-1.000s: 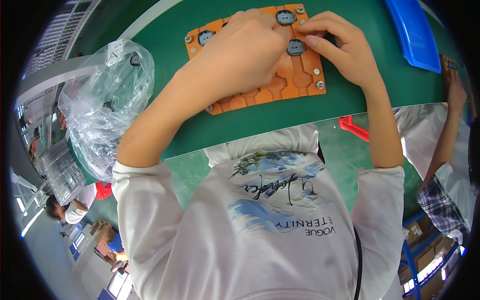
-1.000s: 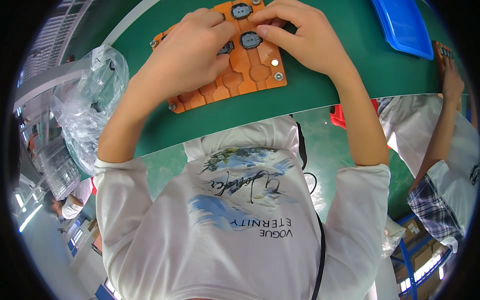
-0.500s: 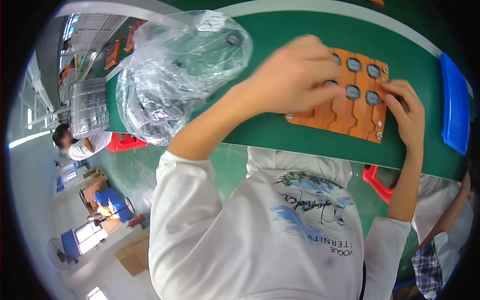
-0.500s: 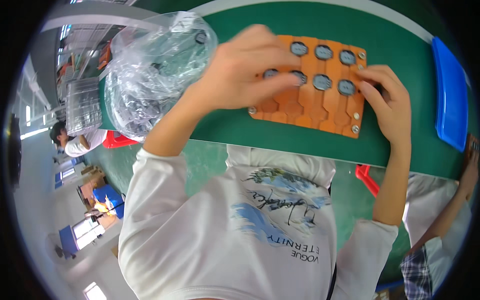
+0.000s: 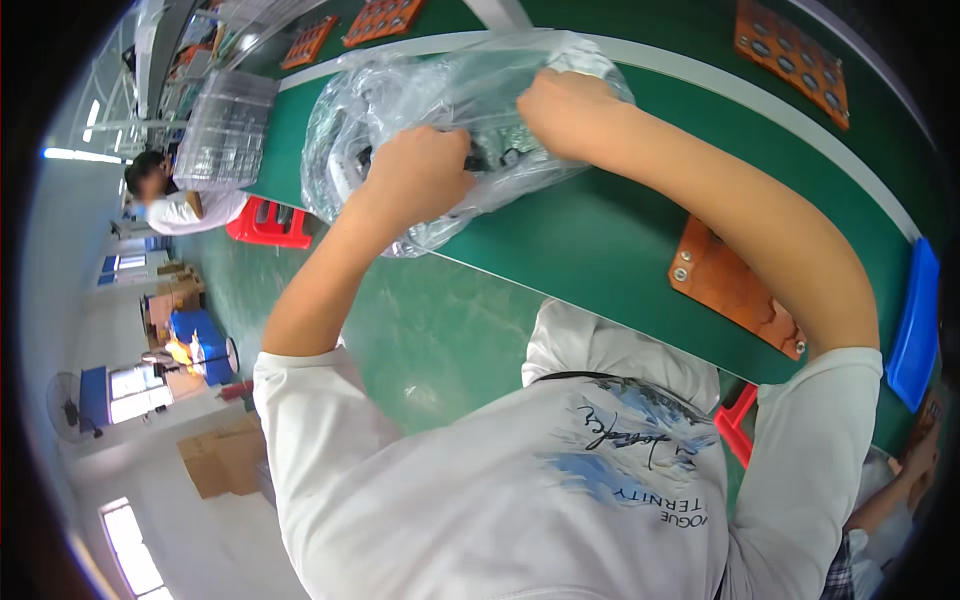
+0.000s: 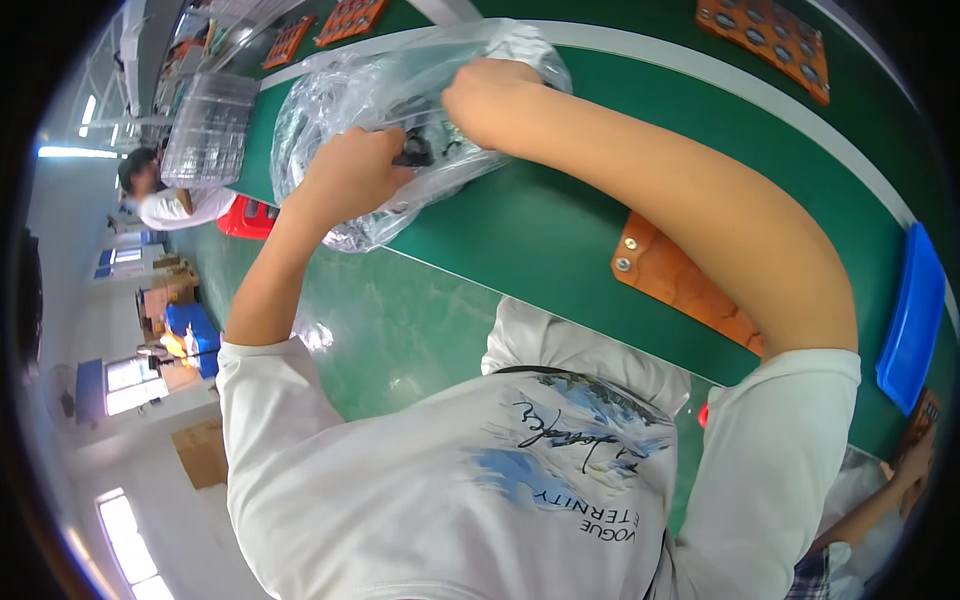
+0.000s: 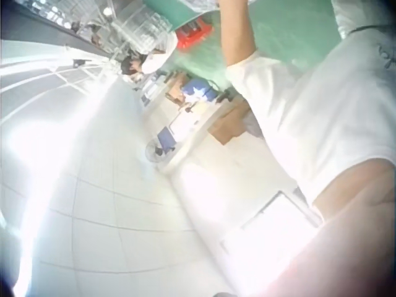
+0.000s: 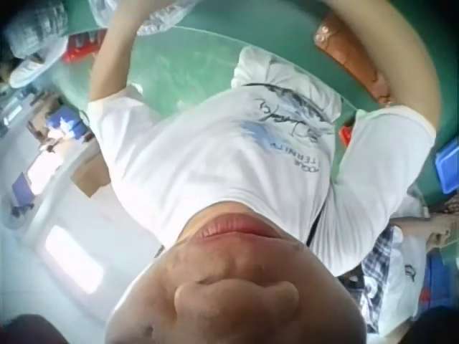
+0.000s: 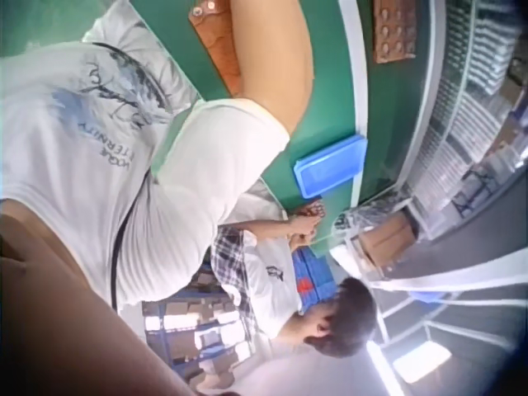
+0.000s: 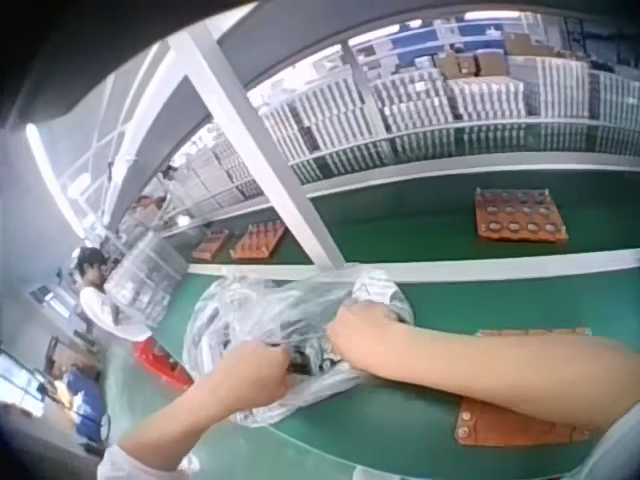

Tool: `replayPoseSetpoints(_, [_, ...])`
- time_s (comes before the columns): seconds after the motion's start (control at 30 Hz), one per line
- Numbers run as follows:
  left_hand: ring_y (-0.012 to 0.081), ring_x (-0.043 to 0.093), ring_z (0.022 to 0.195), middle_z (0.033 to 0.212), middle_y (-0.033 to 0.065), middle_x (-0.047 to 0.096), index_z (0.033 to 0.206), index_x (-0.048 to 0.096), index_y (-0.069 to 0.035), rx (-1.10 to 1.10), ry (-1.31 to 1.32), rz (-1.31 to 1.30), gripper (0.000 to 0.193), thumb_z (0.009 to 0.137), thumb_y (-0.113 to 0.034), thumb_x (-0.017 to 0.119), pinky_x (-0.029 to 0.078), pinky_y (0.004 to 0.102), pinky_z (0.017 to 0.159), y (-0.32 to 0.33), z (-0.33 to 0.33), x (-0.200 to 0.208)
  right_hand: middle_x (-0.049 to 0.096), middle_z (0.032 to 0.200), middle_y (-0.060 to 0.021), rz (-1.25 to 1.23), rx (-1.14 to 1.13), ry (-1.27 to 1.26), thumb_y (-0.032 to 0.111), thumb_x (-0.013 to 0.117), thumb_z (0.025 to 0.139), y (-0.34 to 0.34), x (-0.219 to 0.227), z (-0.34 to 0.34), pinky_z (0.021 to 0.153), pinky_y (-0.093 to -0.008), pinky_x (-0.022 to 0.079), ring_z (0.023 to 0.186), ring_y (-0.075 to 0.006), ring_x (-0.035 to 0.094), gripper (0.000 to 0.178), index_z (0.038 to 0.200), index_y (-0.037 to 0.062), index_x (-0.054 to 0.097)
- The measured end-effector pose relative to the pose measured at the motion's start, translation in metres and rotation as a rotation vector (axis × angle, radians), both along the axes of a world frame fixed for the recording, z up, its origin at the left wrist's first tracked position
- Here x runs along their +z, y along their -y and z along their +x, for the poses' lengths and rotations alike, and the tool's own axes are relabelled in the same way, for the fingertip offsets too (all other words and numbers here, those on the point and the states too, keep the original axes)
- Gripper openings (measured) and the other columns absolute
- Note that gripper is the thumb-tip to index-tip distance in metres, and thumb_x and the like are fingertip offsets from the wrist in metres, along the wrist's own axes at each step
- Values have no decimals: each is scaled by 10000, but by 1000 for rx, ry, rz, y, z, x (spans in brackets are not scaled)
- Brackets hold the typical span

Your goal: Manually assembling small electronic components into an assembly tray.

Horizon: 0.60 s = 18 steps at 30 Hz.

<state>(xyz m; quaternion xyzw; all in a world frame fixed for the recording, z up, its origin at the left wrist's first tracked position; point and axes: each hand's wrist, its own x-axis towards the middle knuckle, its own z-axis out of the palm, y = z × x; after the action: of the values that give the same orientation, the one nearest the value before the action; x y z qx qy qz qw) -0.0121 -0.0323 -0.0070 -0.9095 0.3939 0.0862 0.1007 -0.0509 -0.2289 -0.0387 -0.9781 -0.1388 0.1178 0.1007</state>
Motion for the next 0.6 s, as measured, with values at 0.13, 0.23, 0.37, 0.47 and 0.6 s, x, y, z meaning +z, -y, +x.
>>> replayPoseSetpoints(0.13, [440,646,1037,1136,301,643,1256,531,35,111,29,84,626,754,-290,717,546,494,876,-16,24,1,588,1224,-233,-187,35,-58,72,628,815,-18,-12,3,897,-492,546,1108,-411,605,302,1101,-7,688])
replayPoseSetpoints(0.23, [435,606,1132,1174,310,630,1243,563,54,98,-34,52,624,777,-336,704,521,487,934,-2,41,-6,588,1234,-220,-275,87,41,59,633,810,-20,-9,-3,922,-476,538,1160,-386,578,354,1156,-9,665])
replayPoseSetpoints(0.37, [414,610,1140,1200,271,640,1101,678,28,99,-69,-16,512,813,-395,664,522,466,945,40,62,-22,585,1250,-213,-287,66,-116,50,643,799,-29,15,-6,947,-473,524,1185,-375,572,365,1159,-5,662])
replayPoseSetpoints(0.47, [403,622,1129,1185,257,653,1089,704,-11,116,-59,40,453,835,-381,642,524,472,942,41,67,-35,560,1271,-224,-329,-157,-42,52,653,802,-11,4,3,938,-455,531,1200,-383,568,366,1165,11,642])
replayPoseSetpoints(0.6, [396,660,1057,1139,240,672,1103,709,-57,40,27,60,371,846,-312,628,542,481,897,14,71,-50,614,1152,-229,-228,-107,252,28,638,811,30,-40,0,893,-441,548,1084,-402,630,268,1077,18,667])
